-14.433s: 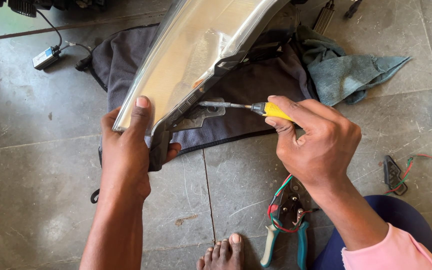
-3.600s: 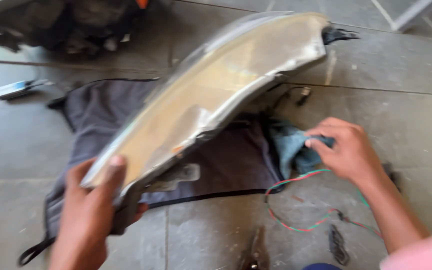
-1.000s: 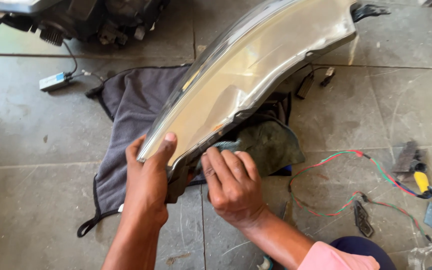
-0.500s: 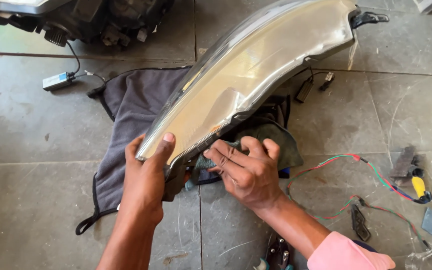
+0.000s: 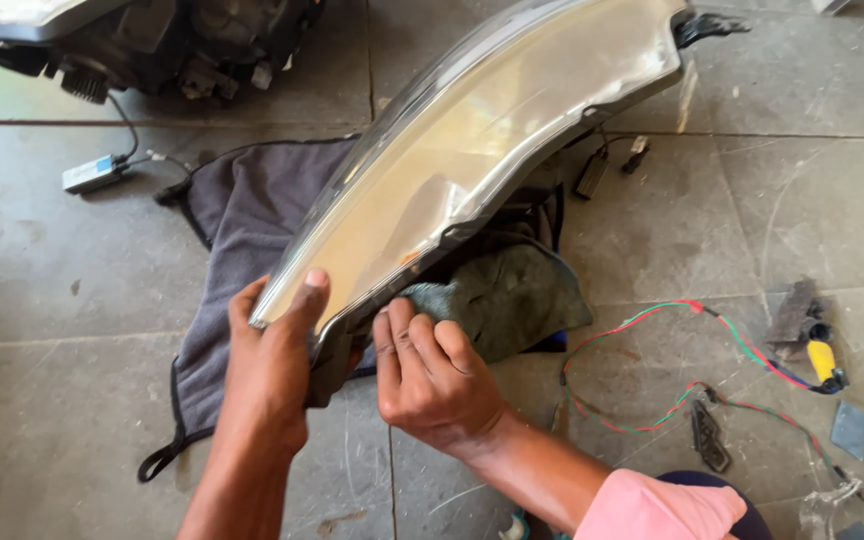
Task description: Repairing a car headlight assembly using a soldering iron and screwdriver.
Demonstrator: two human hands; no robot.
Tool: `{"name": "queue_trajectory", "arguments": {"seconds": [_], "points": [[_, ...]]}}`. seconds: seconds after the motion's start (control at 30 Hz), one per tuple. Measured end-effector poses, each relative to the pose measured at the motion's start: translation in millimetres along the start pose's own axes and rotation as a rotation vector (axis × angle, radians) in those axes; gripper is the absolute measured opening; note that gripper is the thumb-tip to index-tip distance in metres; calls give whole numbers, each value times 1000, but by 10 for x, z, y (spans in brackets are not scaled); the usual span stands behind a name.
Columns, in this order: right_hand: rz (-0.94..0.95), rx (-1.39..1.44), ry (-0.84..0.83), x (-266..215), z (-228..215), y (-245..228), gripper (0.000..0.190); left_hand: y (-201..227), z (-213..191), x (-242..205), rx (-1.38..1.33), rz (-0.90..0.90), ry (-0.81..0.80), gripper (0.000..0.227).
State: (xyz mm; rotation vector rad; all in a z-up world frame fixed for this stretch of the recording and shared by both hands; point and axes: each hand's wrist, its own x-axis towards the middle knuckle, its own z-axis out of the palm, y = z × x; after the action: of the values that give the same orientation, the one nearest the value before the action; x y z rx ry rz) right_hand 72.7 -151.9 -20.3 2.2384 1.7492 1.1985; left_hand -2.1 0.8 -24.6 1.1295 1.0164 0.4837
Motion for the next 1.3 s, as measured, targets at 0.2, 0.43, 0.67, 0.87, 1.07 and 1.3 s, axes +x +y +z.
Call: {"name": "queue_trajectory", "arguments": {"seconds": [0.2, 0.43, 0.67, 0.87, 1.07, 1.3], "points": [[227, 701, 89, -25, 176, 436, 25, 190, 27, -81, -14, -213, -8, 79], [153, 645, 2, -12, 107, 393, 25, 203, 66, -56, 18, -234, 20, 81], [4, 130, 19, -28, 44, -128, 30, 178, 47, -88, 22, -261, 61, 80], [251, 774, 17, -2, 30, 381, 26, 108, -28, -37, 71, -365, 36, 76], [263, 892, -15, -45, 166, 525, 29, 219, 44, -77, 15, -345, 34, 82], [173, 799, 78, -240, 288, 512, 19, 247, 44, -34, 22, -384, 24, 82]]}}
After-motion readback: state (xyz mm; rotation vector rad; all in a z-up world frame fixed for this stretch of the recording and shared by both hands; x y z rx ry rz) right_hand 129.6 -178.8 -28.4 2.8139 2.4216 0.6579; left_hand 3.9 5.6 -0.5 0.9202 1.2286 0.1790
